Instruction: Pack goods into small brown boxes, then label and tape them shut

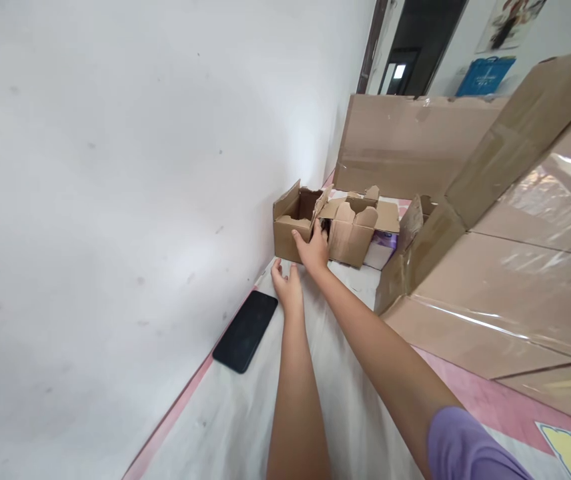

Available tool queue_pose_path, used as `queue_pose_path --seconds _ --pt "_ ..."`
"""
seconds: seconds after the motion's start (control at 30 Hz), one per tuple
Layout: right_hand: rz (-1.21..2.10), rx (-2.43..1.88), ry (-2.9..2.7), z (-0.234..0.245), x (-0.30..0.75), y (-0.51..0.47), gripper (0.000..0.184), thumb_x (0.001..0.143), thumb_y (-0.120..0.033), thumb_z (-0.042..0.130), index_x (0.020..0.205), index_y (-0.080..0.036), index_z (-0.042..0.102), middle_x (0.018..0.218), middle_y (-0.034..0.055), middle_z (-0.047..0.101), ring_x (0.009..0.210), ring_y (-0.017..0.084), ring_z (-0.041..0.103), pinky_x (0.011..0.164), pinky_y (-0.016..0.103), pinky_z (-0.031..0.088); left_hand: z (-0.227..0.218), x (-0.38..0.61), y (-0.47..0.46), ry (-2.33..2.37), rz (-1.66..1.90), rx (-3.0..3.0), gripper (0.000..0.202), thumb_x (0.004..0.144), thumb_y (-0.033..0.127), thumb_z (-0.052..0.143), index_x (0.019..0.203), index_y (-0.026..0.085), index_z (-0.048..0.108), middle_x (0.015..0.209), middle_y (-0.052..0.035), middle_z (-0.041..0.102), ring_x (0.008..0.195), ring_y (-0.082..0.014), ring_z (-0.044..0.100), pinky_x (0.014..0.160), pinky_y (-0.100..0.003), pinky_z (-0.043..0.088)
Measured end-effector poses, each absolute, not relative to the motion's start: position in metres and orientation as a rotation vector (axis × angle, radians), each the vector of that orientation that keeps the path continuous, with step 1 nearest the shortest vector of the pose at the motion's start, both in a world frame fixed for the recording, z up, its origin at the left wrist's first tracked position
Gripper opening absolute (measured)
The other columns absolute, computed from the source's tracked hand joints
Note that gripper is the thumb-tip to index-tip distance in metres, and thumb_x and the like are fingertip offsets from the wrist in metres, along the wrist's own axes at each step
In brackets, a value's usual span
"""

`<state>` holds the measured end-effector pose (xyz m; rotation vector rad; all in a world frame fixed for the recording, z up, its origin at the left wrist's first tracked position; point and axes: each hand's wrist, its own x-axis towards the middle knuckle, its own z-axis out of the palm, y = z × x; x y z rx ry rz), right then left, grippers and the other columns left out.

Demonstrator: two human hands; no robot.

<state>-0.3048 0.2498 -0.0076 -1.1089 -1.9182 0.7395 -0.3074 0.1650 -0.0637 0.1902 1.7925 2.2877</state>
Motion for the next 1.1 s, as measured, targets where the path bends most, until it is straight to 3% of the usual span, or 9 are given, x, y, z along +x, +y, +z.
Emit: queue_pose_path --seconds 0.23,0.37,0.53,0.63,0.77,0.97,1.03,1.1 --pt "0.590 -1.101 -2.045 -0.007 -0.302 0.250 0.065 0.101 -0.043 0.051 0.155 -0.010 0.040 0.140 0.0239 0.062 0.123 0.036 0.063 0.102 0.044 0.048 -0.066 -0.305 0.168 1.801 2.293 0.203 0.033 0.084 0.018 0.064 0.117 0.019 0.059 0.136 -0.0142 0.061 0.134 -0.0257 0.054 0.116 -0.043 0.040" --pt "0.553 -1.081 -2.059 -0.006 -0.298 0.252 0.055 0.103 -0.041 0.046 0.149 -0.011 0.049 0.131 0.0214 0.069 0.117 0.034 0.067 0.100 0.041 0.048 -0.069 -0.303 0.172 1.788 2.314 0.216 0.027 0.086 0.020 0.061 0.113 0.021 0.059 0.127 -0.0116 0.065 0.126 -0.0223 0.060 0.111 -0.039 0.044" --pt "0.652 -1.071 -1.962 0.001 -0.298 0.247 0.050 0.102 -0.039 0.044 0.142 -0.011 0.055 0.132 0.0236 0.066 0.117 0.035 0.066 0.102 0.046 0.046 -0.072 -0.297 0.179 1.749 2.352 0.269 0.021 0.088 0.020 0.058 0.109 0.019 0.059 0.122 -0.0117 0.067 0.117 -0.0205 0.065 0.105 -0.036 0.049" --pt "0.673 -1.102 -1.909 0.011 -0.307 0.244 0.056 0.099 -0.049 0.047 0.138 -0.009 0.053 0.137 0.0264 0.061 0.118 0.037 0.064 0.102 0.050 0.047 -0.073 -0.292 0.182 1.722 2.367 0.301 0.020 0.088 0.020 0.056 0.108 0.019 0.059 0.119 -0.0113 0.068 0.114 -0.0196 0.066 0.104 -0.036 0.050" --pt "0.849 -1.241 -1.757 0.029 -0.319 0.252 0.065 0.094 -0.065 0.048 0.126 -0.009 0.056 0.121 0.0276 0.068 0.113 0.040 0.066 0.099 0.055 0.049 -0.075 -0.286 0.187 1.705 2.360 0.345 0.021 0.089 0.023 0.058 0.108 0.018 0.061 0.114 -0.0108 0.070 0.110 -0.0198 0.067 0.102 -0.037 0.051" --pt "0.894 -1.354 -1.751 0.043 -0.315 0.266 0.035 0.097 -0.025 0.049 0.123 -0.004 0.060 0.112 0.0296 0.071 0.112 0.041 0.068 0.097 0.057 0.050 -0.059 -0.282 0.175 1.856 2.441 0.276 0.017 0.088 0.020 0.056 0.104 0.019 0.062 0.110 -0.0095 0.069 0.108 -0.0204 0.066 0.100 -0.037 0.051" --pt "0.885 -1.342 -1.785 0.044 -0.311 0.253 0.032 0.098 -0.019 0.046 0.122 -0.003 0.061 0.112 0.0300 0.071 0.111 0.039 0.069 0.096 0.054 0.052 -0.043 -0.289 0.156 1.960 2.533 0.208 0.020 0.090 0.018 0.054 0.108 0.020 0.061 0.117 -0.0090 0.066 0.117 -0.0205 0.060 0.107 -0.038 0.046" --pt "0.865 -1.300 -1.827 0.049 -0.300 0.234 0.029 0.101 -0.021 0.049 0.121 -0.006 0.062 0.112 0.0234 0.071 0.106 0.032 0.070 0.093 0.049 0.055 -0.021 -0.295 0.136 2.020 2.618 0.157 0.023 0.093 0.019 0.053 0.115 0.019 0.060 0.127 -0.0096 0.061 0.125 -0.0216 0.054 0.113 -0.041 0.041"
